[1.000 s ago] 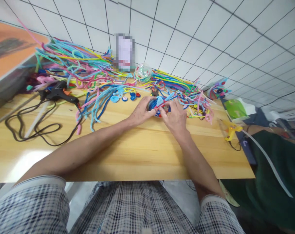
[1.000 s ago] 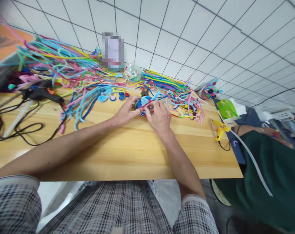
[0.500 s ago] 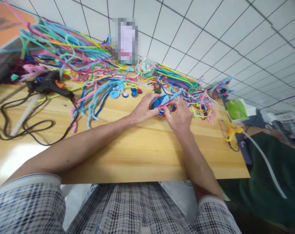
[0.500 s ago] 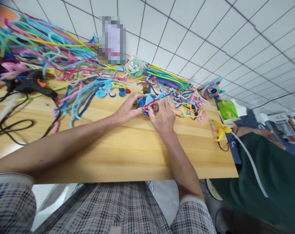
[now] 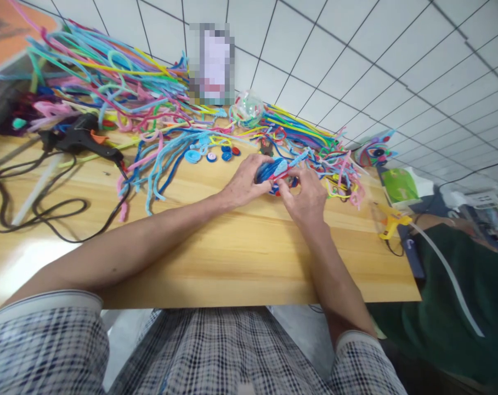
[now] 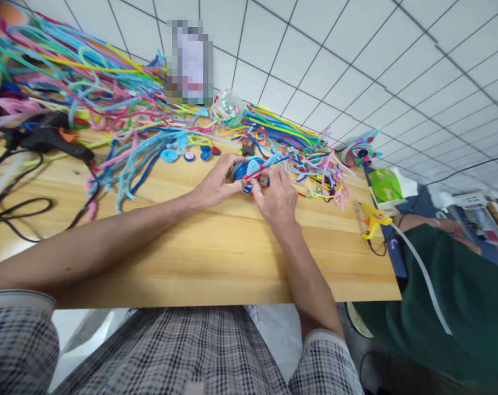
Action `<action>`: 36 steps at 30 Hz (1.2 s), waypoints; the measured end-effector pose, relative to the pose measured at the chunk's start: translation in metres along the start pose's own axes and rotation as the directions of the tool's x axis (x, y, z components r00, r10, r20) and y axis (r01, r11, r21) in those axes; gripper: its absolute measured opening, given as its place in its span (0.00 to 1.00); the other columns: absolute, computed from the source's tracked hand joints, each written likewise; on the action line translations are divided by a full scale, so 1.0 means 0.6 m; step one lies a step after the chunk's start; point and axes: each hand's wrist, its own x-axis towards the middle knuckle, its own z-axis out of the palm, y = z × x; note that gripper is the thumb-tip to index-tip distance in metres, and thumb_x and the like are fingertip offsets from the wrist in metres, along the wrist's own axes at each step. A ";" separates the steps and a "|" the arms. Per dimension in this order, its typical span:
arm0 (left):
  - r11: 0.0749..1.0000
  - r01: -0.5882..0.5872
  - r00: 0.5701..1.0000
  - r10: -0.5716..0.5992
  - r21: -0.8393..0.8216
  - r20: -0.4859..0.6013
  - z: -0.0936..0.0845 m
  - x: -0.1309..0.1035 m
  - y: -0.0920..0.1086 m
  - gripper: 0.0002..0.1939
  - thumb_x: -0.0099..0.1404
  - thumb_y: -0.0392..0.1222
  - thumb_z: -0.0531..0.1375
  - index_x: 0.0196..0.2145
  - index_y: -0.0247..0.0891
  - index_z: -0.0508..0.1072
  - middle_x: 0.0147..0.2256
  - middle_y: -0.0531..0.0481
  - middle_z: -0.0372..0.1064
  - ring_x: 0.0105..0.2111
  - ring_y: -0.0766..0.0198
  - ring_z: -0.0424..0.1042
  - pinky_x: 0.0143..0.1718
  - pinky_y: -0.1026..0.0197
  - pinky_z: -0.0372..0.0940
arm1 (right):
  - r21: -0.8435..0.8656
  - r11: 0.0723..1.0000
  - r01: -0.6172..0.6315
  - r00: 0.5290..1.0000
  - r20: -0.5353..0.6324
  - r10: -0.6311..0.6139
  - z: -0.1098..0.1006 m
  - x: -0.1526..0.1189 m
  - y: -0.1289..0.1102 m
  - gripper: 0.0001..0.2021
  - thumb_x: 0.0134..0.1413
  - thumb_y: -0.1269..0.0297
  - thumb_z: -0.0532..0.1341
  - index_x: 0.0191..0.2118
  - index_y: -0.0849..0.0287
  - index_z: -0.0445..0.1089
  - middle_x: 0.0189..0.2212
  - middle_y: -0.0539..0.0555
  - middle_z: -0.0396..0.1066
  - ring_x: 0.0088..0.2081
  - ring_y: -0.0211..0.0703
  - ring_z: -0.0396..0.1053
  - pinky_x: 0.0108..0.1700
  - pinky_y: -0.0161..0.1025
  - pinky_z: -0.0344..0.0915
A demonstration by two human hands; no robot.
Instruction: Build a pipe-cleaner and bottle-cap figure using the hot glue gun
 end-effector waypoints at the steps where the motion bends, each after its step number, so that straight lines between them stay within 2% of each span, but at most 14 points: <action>1: 1.000 -0.005 1.000 0.005 0.007 -0.003 0.000 0.000 0.000 0.24 0.65 0.44 0.64 0.59 0.42 0.70 0.58 0.41 0.73 0.60 0.48 0.70 0.65 0.43 0.65 | 0.001 1.000 -0.004 1.000 0.003 0.004 0.000 0.000 0.000 0.08 0.68 0.56 0.63 0.45 0.54 0.73 0.41 0.59 0.78 0.45 0.54 0.76 0.48 0.50 0.73; 7: 0.999 -0.030 0.999 0.031 0.027 -0.018 0.002 0.001 -0.005 0.24 0.65 0.45 0.65 0.58 0.42 0.71 0.56 0.42 0.74 0.58 0.50 0.72 0.63 0.46 0.66 | 0.003 1.000 -0.010 1.000 -0.017 0.010 0.005 0.000 -0.004 0.08 0.68 0.56 0.63 0.44 0.54 0.73 0.41 0.59 0.79 0.46 0.55 0.76 0.50 0.51 0.74; 15: 1.000 -0.008 0.999 0.009 0.014 -0.031 0.004 0.001 -0.006 0.25 0.64 0.44 0.65 0.58 0.43 0.71 0.56 0.41 0.74 0.59 0.47 0.71 0.64 0.42 0.65 | -0.009 0.999 0.044 0.998 -0.034 -0.044 0.003 0.003 -0.002 0.07 0.67 0.57 0.64 0.43 0.53 0.72 0.41 0.58 0.80 0.46 0.54 0.77 0.49 0.51 0.74; 28: 0.997 -0.055 0.997 0.057 0.046 -0.042 0.006 0.000 -0.008 0.23 0.65 0.43 0.64 0.57 0.41 0.70 0.55 0.41 0.74 0.58 0.49 0.72 0.62 0.46 0.67 | 0.011 1.000 -0.011 1.000 -0.011 0.011 0.006 0.002 -0.004 0.07 0.65 0.58 0.64 0.44 0.53 0.72 0.41 0.58 0.78 0.46 0.55 0.75 0.49 0.51 0.73; 36: 0.995 -0.061 0.997 0.065 0.076 -0.050 0.007 0.001 -0.011 0.24 0.65 0.43 0.64 0.57 0.41 0.70 0.55 0.42 0.74 0.57 0.49 0.72 0.61 0.46 0.68 | 0.070 0.997 0.025 0.997 -0.072 -0.020 0.004 0.001 0.002 0.05 0.65 0.59 0.65 0.43 0.52 0.73 0.40 0.56 0.80 0.42 0.52 0.77 0.47 0.49 0.74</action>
